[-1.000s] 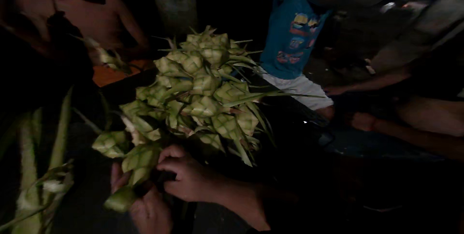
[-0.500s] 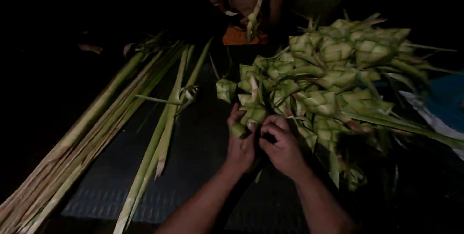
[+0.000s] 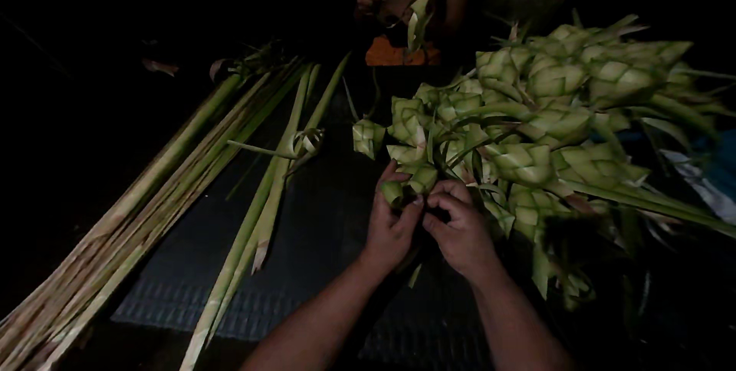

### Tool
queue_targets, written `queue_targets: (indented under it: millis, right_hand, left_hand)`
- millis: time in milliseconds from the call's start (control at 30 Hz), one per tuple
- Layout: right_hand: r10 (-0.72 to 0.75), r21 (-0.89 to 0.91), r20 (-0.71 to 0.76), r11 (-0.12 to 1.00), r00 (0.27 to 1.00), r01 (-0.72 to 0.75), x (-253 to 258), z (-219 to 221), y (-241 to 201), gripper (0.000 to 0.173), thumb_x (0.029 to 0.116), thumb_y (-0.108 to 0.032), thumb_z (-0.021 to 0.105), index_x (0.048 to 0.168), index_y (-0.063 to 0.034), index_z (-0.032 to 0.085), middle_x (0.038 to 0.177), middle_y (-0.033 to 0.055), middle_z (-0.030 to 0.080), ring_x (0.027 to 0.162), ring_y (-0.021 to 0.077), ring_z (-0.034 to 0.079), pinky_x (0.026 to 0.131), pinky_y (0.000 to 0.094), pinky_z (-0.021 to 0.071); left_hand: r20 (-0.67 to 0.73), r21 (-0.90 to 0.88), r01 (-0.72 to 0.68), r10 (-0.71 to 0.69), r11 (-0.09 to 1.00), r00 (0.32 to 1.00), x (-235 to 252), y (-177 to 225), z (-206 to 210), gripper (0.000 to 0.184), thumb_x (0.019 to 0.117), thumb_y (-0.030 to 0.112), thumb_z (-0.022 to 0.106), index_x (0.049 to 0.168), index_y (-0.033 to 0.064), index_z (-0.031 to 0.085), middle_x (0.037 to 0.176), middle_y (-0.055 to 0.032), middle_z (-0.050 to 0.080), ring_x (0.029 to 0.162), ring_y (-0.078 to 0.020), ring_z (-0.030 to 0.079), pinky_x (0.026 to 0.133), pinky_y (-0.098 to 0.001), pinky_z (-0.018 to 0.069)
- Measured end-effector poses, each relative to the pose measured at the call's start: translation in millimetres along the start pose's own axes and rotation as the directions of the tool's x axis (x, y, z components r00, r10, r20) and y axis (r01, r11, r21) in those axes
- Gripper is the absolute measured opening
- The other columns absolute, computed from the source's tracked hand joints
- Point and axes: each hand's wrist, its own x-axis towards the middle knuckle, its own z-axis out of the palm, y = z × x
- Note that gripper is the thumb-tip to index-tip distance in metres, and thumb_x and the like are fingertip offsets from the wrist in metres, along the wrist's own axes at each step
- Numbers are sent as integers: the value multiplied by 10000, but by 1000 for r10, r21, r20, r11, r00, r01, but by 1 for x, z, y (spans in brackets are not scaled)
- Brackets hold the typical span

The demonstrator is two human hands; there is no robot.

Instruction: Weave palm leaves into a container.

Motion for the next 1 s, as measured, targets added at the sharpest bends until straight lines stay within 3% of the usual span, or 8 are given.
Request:
queue_targets:
  millis: [167,233,300,367,433,600,833,1000]
  right_hand:
    - [7,12,-59,1000,998,-6,0,0,-2,92,891,-142,682,853,-60,698,1121,68,579,1060,58,561,861,162,500]
    - [4,-64,-130,998,992,-13,0,2,-2,107,900,-168,684,864,-72,712,1131,85,587,1067,96,566,865,210,506]
    - [-26,-161,-180,987,983,-3,0,3,-1,106,911,-171,682,878,-78,719,1149,102,583,1087,143,568,889,272,513]
    - [-130,-282,-229,958,965,62,0,6,-1,98,883,-114,674,892,-44,741,1148,155,595,1089,228,580,917,377,517]
    - [-188,-350,-227,931,956,100,-1,9,2,100,900,-160,691,873,-75,737,1136,141,595,1084,259,583,941,463,494]
    - [-155,-438,-144,895,977,77,2,15,8,123,908,-183,740,883,-66,764,1128,176,610,1085,384,578,938,615,452]
    - [-177,-504,-147,860,973,80,4,26,15,103,902,-165,753,874,-66,761,1101,185,622,1045,400,582,920,605,456]
    - [-167,-526,-129,847,977,75,5,26,18,83,906,-145,747,884,-66,767,1118,186,625,1071,414,579,937,613,454]
  left_hand:
    - [-52,68,19,-16,997,999,2,6,-3,623,945,114,648,1479,4,347,1506,-159,452,1247,-137,583,996,-318,537]
    - [-124,268,-138,176,954,977,1,6,-5,732,932,182,712,1513,24,295,1522,-155,437,1282,-138,560,1011,-325,530]
    - [-86,543,-364,482,756,872,2,6,-13,522,950,270,702,1390,130,458,1517,-98,414,1355,-134,470,1079,-324,455]
    - [21,672,-442,582,595,813,2,16,-15,143,950,231,662,1083,185,637,1380,-59,483,1311,-159,447,1113,-356,368]
    - [89,768,-357,463,532,882,2,21,-16,82,935,195,667,938,159,740,1288,-126,596,1228,-278,534,1036,-466,424]
    - [32,811,-83,96,580,995,12,17,-21,138,956,154,666,1020,63,748,1308,-173,598,1227,-358,551,996,-522,475]
    - [-12,751,91,-123,654,992,19,18,-30,159,963,183,695,990,26,702,1400,-155,526,1196,-245,596,968,-402,541]
    - [-8,723,190,-267,665,964,22,22,-32,172,994,176,652,1050,31,727,1461,-154,513,1270,-271,560,1032,-421,499]
